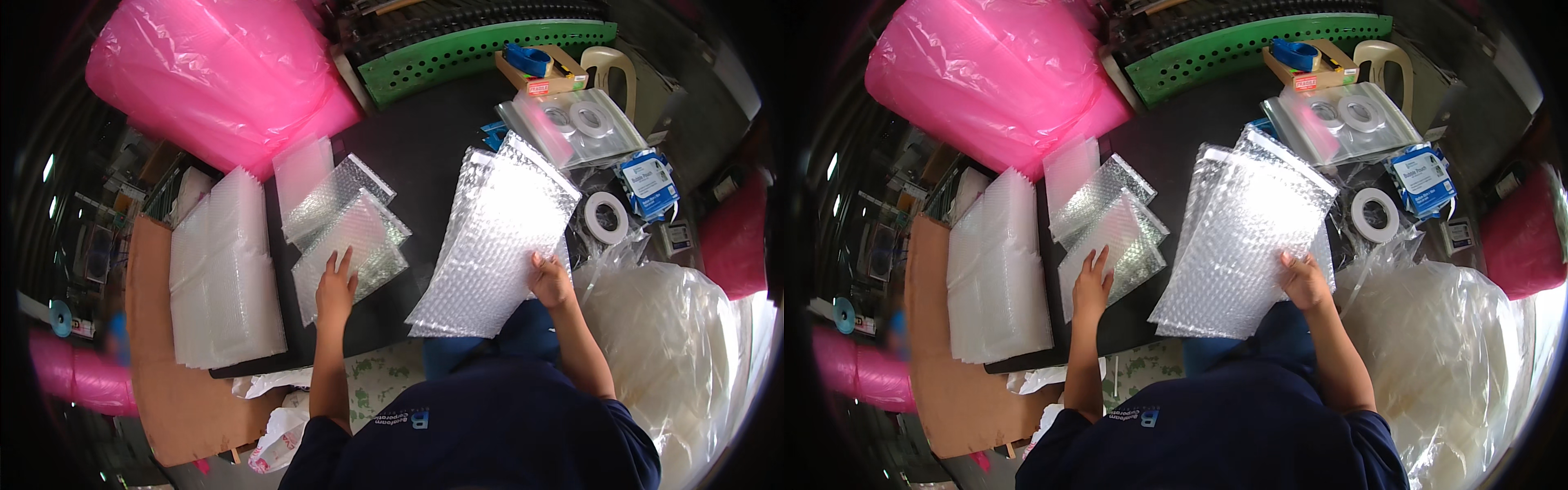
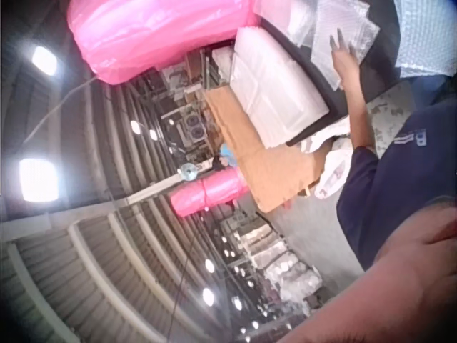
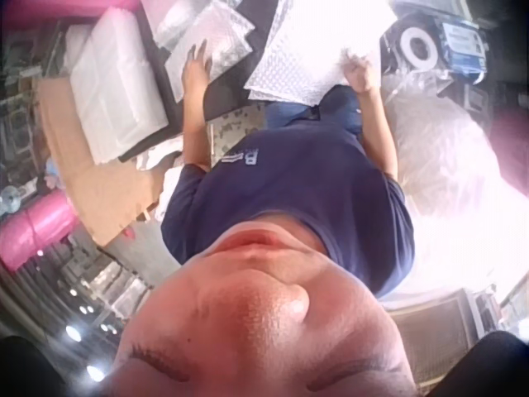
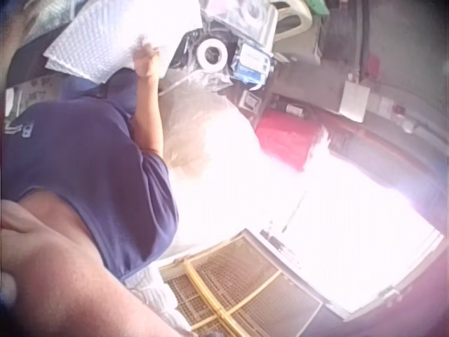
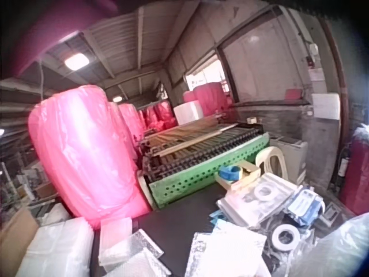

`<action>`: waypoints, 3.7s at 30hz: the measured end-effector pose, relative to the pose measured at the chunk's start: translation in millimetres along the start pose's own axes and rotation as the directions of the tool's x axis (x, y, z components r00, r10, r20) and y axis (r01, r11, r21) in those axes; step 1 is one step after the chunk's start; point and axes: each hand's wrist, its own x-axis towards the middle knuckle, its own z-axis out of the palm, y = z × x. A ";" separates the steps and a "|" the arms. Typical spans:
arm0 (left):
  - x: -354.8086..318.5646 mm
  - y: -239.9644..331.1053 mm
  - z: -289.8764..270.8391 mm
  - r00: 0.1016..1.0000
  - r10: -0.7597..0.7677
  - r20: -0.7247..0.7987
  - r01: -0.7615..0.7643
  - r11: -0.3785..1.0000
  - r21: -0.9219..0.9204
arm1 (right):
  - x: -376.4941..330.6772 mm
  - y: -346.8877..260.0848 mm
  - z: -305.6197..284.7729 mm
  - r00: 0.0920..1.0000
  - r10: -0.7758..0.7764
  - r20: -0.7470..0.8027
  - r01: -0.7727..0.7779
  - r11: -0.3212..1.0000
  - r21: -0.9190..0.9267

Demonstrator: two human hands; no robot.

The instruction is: The person handles multiple sheets of bubble wrap, stacking them on a table. They then use a roll of clear tape to seal the edges of the bubble wrap sheets. The person works in a warehouse environment with various packaging supplies visible.

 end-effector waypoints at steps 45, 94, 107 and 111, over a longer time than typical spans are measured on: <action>-60.6 -2.7 43.9 0.998 0.046 -0.039 -0.050 0.257 -0.965 | 31.4 60.8 107.4 0.890 0.042 0.455 0.304 0.689 -0.658; -61.8 9.9 99.7 0.988 -0.068 0.140 0.150 0.179 -0.972 | 36.5 77.3 75.8 0.974 0.054 0.218 0.207 0.159 -0.965; -67.0 81.2 -31.9 0.917 0.079 0.391 0.368 -0.543 -0.754 | 28.2 28.2 108.9 0.830 -0.254 0.496 0.505 -0.034 -0.863; -15.8 87.6 -12.0 0.964 0.215 0.157 0.165 -0.019 -0.986 | 50.6 -22.6 98.0 0.690 -0.304 0.657 0.624 -0.212 -0.752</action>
